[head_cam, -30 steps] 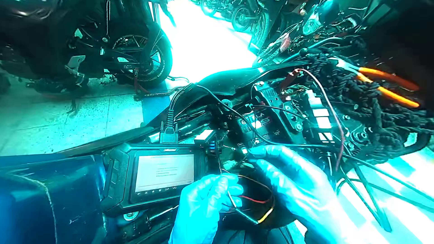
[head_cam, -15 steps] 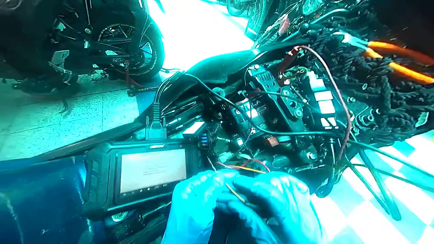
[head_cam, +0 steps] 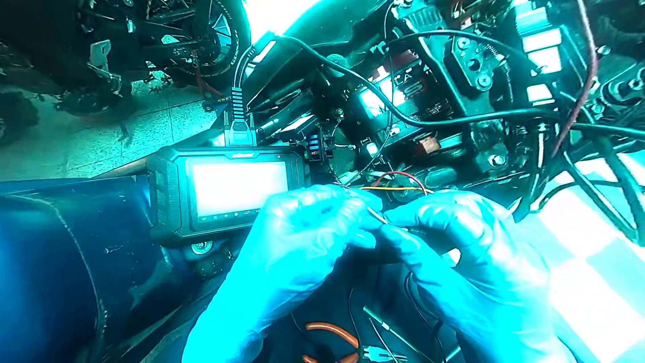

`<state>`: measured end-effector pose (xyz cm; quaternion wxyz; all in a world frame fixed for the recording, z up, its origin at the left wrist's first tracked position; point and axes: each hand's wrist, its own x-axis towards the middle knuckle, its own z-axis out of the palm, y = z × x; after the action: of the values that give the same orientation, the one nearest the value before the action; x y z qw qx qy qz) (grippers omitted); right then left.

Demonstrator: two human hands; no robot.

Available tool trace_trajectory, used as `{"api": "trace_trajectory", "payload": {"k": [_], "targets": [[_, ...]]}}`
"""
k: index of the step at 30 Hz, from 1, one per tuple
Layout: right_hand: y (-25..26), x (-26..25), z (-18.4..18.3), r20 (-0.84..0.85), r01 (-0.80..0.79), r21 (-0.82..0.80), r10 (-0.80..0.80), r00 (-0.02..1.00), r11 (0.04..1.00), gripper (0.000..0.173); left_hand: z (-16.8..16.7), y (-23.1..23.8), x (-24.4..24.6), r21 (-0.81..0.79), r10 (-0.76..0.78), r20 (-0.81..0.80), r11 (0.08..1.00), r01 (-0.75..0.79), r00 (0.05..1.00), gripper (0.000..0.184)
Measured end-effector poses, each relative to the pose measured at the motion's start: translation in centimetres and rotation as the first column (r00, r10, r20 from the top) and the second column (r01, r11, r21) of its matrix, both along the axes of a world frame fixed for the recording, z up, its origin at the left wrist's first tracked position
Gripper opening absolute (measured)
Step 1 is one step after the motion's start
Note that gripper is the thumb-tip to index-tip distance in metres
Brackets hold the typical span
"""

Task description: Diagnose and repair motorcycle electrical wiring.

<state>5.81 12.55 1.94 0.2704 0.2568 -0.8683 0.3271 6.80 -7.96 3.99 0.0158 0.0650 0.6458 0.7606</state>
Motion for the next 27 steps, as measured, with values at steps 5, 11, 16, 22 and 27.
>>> {"api": "trace_trajectory", "payload": {"k": [5, 11, 16, 22, 27], "targets": [[0.4, -0.2, -0.3, -0.017, -0.042, 0.003, 0.042, 0.999, 0.999, 0.016, -0.2, 0.1, 0.2, 0.023, 0.047, 0.028, 0.999, -0.048, 0.998, 0.02], [2.4, 0.4, 0.6, 0.057, -0.051, 0.054, 0.048, 0.997, 0.997, 0.063, -0.4, -0.4, 0.4, 0.058, 0.107, 0.067, 0.992, -0.111, 0.992, 0.017], [0.2, 1.4, 2.8, -0.014, -0.031, 0.308, 0.037, 0.999, 0.951, 0.042, 0.5, 0.6, 1.6, -0.076, 0.086, 0.035, 0.994, -0.083, 0.996, 0.015], [-1.4, -0.1, 0.1, -0.017, 0.03, 0.141, -0.028, 0.999, 0.99, 0.015, 0.3, 0.2, 1.5, -0.194, 0.132, -0.108, 0.969, -0.152, 0.985, 0.016], [-2.2, -0.4, -0.7, 0.076, 0.114, -0.091, -0.108, 0.991, 0.989, 0.032, 1.0, -2.2, -1.6, -0.354, 0.225, -0.433, 0.848, -0.394, 0.873, 0.015]]}}
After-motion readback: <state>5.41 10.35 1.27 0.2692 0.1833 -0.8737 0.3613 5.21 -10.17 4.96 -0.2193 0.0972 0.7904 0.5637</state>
